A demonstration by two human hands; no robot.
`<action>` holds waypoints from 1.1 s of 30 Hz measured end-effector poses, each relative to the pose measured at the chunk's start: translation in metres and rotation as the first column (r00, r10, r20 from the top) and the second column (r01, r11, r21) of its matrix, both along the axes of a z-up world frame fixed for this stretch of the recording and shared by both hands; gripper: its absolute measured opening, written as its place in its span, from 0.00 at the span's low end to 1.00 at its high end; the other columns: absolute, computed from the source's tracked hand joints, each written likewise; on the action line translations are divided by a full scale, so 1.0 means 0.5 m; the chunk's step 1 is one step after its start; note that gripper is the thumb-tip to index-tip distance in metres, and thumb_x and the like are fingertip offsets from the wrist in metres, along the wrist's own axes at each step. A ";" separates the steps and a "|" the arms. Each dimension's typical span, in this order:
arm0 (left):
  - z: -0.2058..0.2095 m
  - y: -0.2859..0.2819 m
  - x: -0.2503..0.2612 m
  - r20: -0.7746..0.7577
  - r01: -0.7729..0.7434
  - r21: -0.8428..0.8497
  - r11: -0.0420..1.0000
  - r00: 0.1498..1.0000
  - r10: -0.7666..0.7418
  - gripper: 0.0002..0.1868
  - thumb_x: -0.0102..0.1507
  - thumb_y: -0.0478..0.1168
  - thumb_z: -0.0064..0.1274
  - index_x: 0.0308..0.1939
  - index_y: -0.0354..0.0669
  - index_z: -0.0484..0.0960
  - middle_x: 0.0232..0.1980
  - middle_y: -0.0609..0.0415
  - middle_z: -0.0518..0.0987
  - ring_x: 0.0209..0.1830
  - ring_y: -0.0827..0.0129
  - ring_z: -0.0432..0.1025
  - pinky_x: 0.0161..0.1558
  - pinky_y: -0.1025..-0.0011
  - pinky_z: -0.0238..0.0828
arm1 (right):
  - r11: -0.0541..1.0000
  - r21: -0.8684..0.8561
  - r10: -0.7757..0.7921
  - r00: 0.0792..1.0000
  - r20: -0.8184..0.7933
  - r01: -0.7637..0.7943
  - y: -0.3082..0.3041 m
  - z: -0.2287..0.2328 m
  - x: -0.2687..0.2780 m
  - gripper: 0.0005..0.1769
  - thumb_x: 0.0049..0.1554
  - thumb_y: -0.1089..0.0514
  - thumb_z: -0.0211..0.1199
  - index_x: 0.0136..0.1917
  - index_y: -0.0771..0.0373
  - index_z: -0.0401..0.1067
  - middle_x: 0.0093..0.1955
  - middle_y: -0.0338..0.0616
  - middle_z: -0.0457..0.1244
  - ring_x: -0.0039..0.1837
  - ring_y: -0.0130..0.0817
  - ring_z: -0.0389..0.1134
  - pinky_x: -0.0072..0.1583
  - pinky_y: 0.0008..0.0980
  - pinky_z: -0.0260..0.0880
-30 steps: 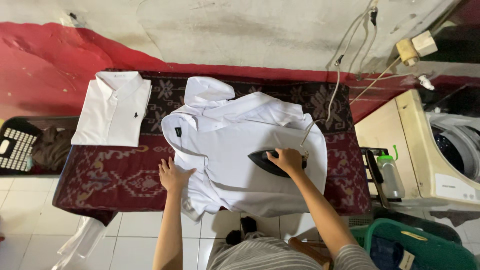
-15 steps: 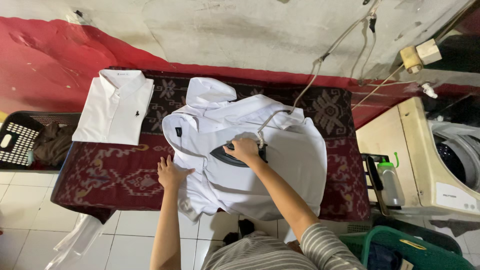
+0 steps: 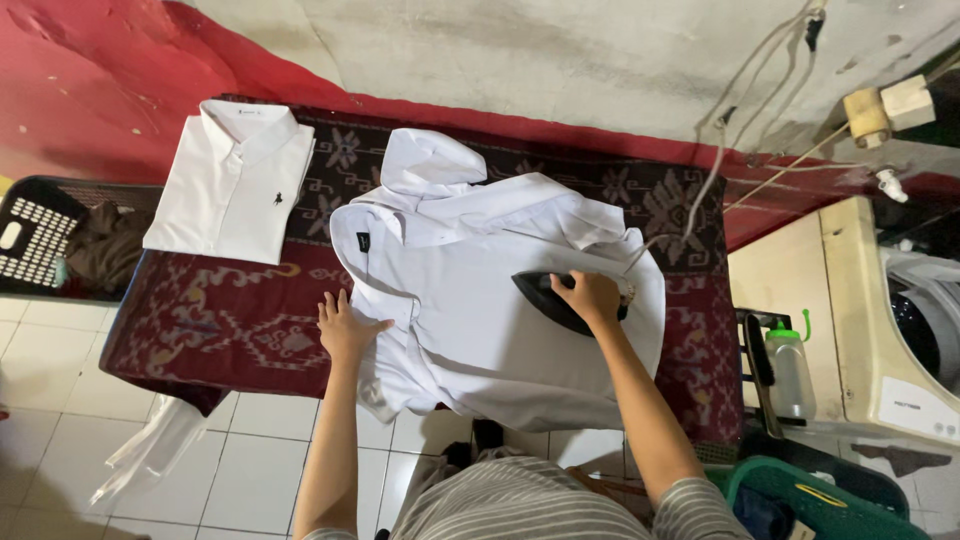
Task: The person irons a white shirt on a table and then folds it by hand.
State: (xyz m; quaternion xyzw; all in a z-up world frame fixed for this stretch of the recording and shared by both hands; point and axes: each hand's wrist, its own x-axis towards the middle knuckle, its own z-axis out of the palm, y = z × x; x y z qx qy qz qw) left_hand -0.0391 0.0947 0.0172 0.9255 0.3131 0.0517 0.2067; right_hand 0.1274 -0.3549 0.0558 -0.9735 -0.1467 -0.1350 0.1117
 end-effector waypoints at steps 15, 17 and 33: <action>0.039 -0.015 -0.002 -0.009 -0.062 -0.059 0.996 0.998 0.062 0.69 0.34 0.61 0.79 0.75 0.44 0.62 0.80 0.43 0.58 0.81 0.48 0.49 0.72 0.55 0.58 | 0.963 0.015 0.267 0.954 -0.139 -0.268 0.443 0.040 0.039 0.35 0.53 0.27 0.59 0.35 0.62 0.79 0.32 0.51 0.69 0.35 0.51 0.72 0.39 0.48 0.71; 0.040 -0.012 -0.002 -0.053 -0.082 -0.083 0.993 0.996 0.078 0.70 0.34 0.61 0.78 0.75 0.45 0.61 0.81 0.45 0.57 0.82 0.50 0.48 0.71 0.55 0.59 | 0.963 -0.005 0.263 0.943 -0.202 -0.269 0.441 0.043 0.041 0.36 0.54 0.26 0.58 0.36 0.61 0.80 0.34 0.51 0.69 0.38 0.50 0.72 0.41 0.47 0.71; 0.061 -0.040 0.029 0.085 -0.107 -0.077 0.991 0.990 0.113 0.69 0.51 0.78 0.68 0.72 0.21 0.61 0.74 0.29 0.63 0.80 0.42 0.53 0.75 0.24 0.34 | 0.989 0.049 -0.126 0.974 -0.188 0.137 0.042 0.017 0.014 0.34 0.56 0.29 0.62 0.32 0.64 0.75 0.33 0.54 0.68 0.37 0.54 0.70 0.39 0.50 0.68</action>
